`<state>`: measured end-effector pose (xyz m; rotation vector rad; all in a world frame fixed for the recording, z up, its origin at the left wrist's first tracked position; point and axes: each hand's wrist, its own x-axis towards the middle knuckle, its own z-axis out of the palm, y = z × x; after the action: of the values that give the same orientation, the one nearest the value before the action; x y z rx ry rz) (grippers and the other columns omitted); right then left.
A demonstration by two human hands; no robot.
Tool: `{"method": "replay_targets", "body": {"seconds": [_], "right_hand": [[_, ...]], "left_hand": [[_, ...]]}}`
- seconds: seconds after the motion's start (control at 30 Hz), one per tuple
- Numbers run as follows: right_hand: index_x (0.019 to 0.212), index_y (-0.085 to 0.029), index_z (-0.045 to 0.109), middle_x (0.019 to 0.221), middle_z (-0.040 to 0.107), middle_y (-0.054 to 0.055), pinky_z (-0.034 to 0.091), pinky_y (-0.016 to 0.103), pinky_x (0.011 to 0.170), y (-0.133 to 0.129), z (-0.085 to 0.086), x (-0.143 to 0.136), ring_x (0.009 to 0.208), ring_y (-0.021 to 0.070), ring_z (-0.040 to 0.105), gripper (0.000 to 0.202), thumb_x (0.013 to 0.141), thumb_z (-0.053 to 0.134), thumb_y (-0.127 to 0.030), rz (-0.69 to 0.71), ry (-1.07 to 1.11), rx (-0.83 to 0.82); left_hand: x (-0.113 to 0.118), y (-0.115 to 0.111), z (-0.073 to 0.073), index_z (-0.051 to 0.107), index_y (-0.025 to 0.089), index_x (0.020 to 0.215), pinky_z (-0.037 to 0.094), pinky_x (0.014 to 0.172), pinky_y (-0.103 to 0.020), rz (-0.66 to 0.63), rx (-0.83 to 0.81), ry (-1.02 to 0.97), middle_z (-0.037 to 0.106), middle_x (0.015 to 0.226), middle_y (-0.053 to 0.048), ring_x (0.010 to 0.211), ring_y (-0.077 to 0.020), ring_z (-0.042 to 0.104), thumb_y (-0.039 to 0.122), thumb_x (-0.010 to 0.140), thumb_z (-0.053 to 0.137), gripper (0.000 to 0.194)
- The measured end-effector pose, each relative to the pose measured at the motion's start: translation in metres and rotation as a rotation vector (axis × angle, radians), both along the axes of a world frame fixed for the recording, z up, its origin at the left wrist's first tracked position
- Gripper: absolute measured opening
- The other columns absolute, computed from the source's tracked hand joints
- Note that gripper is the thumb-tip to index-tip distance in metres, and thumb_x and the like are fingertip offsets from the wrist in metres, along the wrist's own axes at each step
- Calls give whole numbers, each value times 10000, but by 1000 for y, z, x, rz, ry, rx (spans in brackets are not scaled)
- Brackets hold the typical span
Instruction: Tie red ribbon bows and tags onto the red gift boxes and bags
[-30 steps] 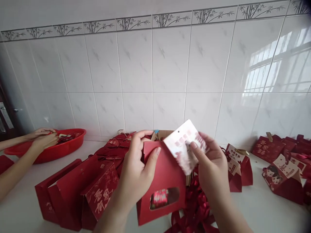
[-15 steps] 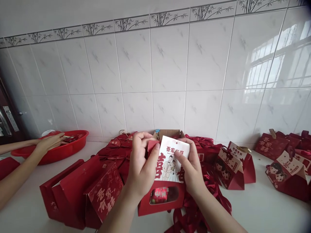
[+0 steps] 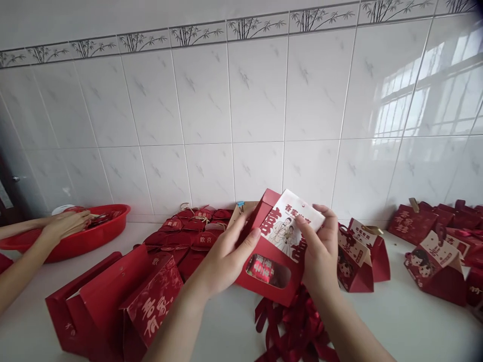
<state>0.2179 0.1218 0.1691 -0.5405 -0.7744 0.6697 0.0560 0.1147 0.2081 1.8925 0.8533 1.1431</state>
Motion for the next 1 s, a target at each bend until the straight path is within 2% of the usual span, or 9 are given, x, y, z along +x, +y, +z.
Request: {"method": "replay_targets", "body": {"seconds": [0.07,0.17,0.27,0.37,0.5,0.63,0.77,1.0], "right_hand": [[1098,-319,478,911,603,-10,492,306,731,-1,4,3,791,156,583,468,725,758,-357,-20,37,9],[1072,-308,493,899,600,-4,493,304,691,-5,7,5,762,163,589,420,735,738,-365,-21,14,16],[1057,-301,502,870,596,-7,484,292,632,-8,6,6,695,154,572,371,757,710,-370,-6,-51,9],[1047,-299,532,895,589,-5,483,286,633,-10,4,6,712,152,563,325,774,696,-360,-41,-126,11],[1014,-309,568,962,587,-9,474,276,636,-12,4,5,767,156,567,257,787,687,-340,-88,-190,29],[982,-294,596,988,591,1,469,301,688,-15,6,5,828,171,571,206,792,672,-315,-222,-247,43],[967,-290,598,968,604,-2,471,316,718,-17,9,3,830,172,577,168,804,640,-287,-304,-326,72],[996,-299,597,1003,618,-4,478,322,740,-18,10,5,860,180,590,187,817,648,-283,-293,-368,79]], "left_hand": [[5,3,-2,456,382,1392,358,1135,-393,-34,-17,-65,440,1493,28,1404,-266,358,487,918,516,490],[10,5,-5,437,341,1417,287,1187,-389,-32,11,-154,433,1501,20,1422,-251,330,475,917,529,526],[9,4,-4,420,346,1428,237,1211,-398,-21,63,-104,403,1519,28,1453,-250,259,490,920,516,537],[5,2,-3,403,362,1435,243,1210,-420,-21,84,-73,367,1537,38,1461,-262,233,510,928,481,535],[4,-2,-3,396,368,1439,266,1201,-452,2,95,-63,368,1537,29,1446,-273,274,514,930,464,534],[4,-5,-5,432,383,1415,290,1191,-461,39,133,-36,395,1521,30,1429,-271,318,499,929,473,501],[4,-6,-6,414,381,1425,306,1187,-448,67,161,-37,421,1506,29,1446,-264,276,477,941,466,497],[7,-7,-6,353,401,1449,221,1224,-423,74,201,-7,339,1549,63,1471,-234,204,445,959,446,500]]}}
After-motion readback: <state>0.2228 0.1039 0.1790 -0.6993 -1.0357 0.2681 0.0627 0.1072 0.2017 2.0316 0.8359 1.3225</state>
